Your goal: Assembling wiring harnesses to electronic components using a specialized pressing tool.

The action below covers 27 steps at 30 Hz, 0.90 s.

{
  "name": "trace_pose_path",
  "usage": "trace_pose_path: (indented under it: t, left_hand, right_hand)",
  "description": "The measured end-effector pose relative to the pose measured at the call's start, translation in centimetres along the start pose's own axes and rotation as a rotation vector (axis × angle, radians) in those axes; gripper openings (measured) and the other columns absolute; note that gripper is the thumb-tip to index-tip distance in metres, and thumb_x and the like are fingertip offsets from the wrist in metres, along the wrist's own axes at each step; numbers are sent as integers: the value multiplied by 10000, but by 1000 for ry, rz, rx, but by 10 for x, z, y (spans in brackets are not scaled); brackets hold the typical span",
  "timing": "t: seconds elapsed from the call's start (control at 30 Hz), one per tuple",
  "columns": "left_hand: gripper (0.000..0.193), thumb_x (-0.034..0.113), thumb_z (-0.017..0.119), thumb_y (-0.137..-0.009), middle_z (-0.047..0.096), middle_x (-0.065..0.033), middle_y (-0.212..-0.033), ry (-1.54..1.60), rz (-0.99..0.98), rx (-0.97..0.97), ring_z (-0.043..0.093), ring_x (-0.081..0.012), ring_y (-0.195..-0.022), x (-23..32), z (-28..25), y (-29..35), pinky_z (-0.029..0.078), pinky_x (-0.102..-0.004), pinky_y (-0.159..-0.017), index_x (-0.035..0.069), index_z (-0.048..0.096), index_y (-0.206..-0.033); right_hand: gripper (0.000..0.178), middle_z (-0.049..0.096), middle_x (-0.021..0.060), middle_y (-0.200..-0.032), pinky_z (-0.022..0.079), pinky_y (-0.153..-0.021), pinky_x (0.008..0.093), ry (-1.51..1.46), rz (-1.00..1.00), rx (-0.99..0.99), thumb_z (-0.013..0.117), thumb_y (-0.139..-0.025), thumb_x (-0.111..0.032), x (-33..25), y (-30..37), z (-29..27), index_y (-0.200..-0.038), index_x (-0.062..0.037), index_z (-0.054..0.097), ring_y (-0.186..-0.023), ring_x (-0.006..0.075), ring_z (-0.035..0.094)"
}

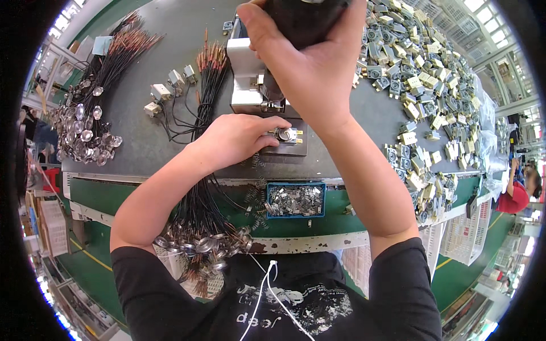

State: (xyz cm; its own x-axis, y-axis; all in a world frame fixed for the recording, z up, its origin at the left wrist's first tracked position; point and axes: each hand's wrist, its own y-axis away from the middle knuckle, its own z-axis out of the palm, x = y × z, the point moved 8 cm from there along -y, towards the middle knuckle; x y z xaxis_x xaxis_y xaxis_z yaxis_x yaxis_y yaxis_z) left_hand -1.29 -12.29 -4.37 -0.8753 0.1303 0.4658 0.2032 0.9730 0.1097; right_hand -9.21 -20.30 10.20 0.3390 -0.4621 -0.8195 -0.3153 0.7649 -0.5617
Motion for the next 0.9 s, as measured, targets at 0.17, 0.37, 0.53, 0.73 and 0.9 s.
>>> trace_pose_path:
  t: [0.17, 0.37, 0.53, 0.73, 0.9]
  left_hand:
    - [394, 338, 644, -977, 741, -119, -1010, 23, 0, 20, 703, -332, -957, 0, 0, -1, 558, -451, -797, 235, 616, -1357]
    - [367, 335, 648, -963, 744, -113, -991, 31, 71, 150, 711, -324, -953, -3, 3, 5, 564, -448, -799, 203, 662, -1304]
    - [372, 330, 669, -959, 746, -120, -989, 49, 62, 151, 700, -338, -957, 1, -2, 4, 556, -446, -798, 175, 659, -1296]
    - [352, 333, 665, -964, 748, -108, -933, 27, 59, 126, 710, -341, -915, 0, -4, 3, 559, -460, -778, 156, 627, -1266]
    - [371, 349, 647, -975, 744, -107, -947, 15, 29, 59, 708, -340, -931, 1, -1, 1, 559, -461, -787, 182, 612, -1305]
  right_hand:
    - [240, 700, 86, -972, 534, -627, 245, 50, -140, -217, 744, -900, 5, -14, -11, 16, -1096, -7, 606, -755, 116, 675]
    - [510, 679, 80, -1005, 572, -706, 272, 31, -72, 7, 711, -903, 57, -2, 1, 5, -1290, -43, 394, -822, 144, 679]
    - [135, 694, 130, -849, 507, -553, 289, -121, -143, -150, 679, -956, 2, -14, 9, -25, -1049, 99, 666, -584, 148, 618]
    - [125, 688, 124, -861, 514, -563, 290, -20, -122, -138, 683, -957, 19, 1, 29, -37, -1051, 95, 651, -618, 148, 633]
    - [176, 701, 133, -931, 527, -565, 296, -102, -109, -103, 677, -957, 37, -1, 32, -36, -1118, 89, 626, -631, 160, 647]
